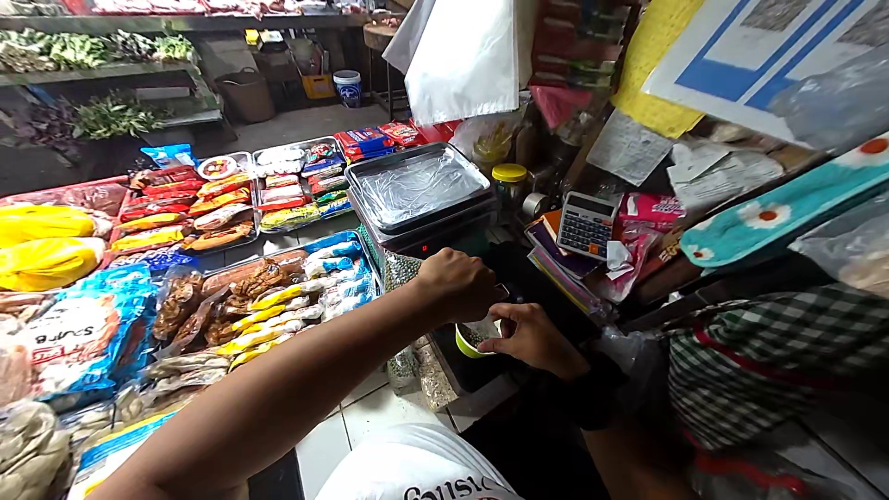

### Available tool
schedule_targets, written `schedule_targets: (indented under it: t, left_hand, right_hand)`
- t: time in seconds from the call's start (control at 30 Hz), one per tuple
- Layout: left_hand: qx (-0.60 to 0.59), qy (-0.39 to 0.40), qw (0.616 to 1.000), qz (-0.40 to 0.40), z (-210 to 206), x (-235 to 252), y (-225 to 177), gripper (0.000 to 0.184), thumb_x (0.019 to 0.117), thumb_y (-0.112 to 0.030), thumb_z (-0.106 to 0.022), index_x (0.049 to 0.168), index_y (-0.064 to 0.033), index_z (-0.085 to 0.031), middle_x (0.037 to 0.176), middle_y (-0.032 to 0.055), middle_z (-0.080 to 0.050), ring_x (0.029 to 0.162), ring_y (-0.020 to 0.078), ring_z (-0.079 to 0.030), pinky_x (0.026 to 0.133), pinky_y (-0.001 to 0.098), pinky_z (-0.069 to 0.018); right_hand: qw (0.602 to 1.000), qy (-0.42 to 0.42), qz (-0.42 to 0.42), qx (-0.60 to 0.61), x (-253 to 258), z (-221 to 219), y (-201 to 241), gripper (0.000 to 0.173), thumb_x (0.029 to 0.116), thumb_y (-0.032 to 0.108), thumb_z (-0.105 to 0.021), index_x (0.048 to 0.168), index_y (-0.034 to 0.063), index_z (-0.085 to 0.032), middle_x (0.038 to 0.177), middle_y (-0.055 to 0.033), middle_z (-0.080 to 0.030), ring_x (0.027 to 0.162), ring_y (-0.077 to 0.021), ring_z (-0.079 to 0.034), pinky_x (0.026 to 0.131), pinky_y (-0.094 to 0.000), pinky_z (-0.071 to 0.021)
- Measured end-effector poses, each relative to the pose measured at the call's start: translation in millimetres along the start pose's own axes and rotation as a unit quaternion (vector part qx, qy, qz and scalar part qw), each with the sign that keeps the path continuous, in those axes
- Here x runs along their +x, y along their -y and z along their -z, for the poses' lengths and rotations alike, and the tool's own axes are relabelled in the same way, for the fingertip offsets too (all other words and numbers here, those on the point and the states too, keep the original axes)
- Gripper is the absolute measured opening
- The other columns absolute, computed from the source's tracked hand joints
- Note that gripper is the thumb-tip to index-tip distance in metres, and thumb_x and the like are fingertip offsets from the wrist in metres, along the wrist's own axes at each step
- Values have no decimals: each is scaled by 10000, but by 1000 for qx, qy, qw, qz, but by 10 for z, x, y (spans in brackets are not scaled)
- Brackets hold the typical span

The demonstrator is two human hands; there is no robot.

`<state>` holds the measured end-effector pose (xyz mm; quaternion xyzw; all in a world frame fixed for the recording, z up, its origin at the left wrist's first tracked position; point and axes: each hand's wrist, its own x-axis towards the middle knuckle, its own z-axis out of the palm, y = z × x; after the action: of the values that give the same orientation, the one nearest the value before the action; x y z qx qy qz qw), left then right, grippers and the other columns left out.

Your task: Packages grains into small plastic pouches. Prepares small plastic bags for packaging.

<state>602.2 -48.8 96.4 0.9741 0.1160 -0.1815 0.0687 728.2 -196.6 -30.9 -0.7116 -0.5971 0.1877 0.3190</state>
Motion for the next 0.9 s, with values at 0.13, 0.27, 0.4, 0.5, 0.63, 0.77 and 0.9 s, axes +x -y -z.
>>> schedule_targets:
  t: [0.13,0.27,0.4,0.5,0.63,0.77,0.9]
  left_hand:
    - [-27,-16,999,-13,-22,1,11,674,1102,-528,-205,924,-61,-657,868,143,-652,908,334,-657,759,540,-476]
    - [-16,-10,1000,-7,4,20,-6,425,1113,-345,-320,1067,-66,-638,951,141,-667,964,336,-662,790,538,-492]
    - [-19,-6,1000,-14,-15,76,26,325,1089,-287,-428,1027,-71,-663,963,136,-674,969,337,-662,791,550,-499]
    - [-32,-20,999,-29,-68,106,91,390,1105,-321,-392,985,-68,-663,928,137,-668,948,339,-661,782,549,-496]
    - [-66,-48,996,-34,-133,72,213,418,1111,-350,-373,970,-77,-658,881,124,-661,913,323,-663,771,543,-494]
    - [-125,-71,988,-46,-203,42,345,447,1109,-398,-386,935,-77,-644,810,109,-630,829,299,-646,729,529,-486]
    - [-156,-65,984,-54,-214,49,344,558,1122,-443,-259,993,-62,-646,835,136,-637,862,330,-650,745,566,-481]
  right_hand:
    - [999,-1,-14,30,-14,62,8,592,710,343,-908,1152,-6,-726,884,-12,-711,647,28,-524,607,-149,-448]
    - [997,29,-42,66,-1,83,-20,637,720,303,-911,1242,13,-691,998,1,-708,663,53,-525,610,-127,-450]
    - [993,50,-63,84,46,24,-44,507,802,185,-859,1247,20,-682,1093,-60,-705,676,-18,-620,629,-189,-552]
    - [995,43,-60,73,85,-57,-71,243,867,151,-790,1057,7,-741,983,-89,-711,731,-82,-671,691,-237,-588]
    - [999,10,-30,39,123,-112,-102,230,874,186,-779,982,-14,-744,917,-116,-712,752,-127,-673,715,-273,-575]
    - [1000,-4,-10,17,159,-107,-67,447,799,304,-845,1116,11,-730,985,-96,-728,761,-129,-640,713,-295,-536]
    - [998,-27,8,61,205,-113,39,830,651,478,-916,1284,7,-658,1183,-114,-695,1045,-200,-609,933,-409,-489]
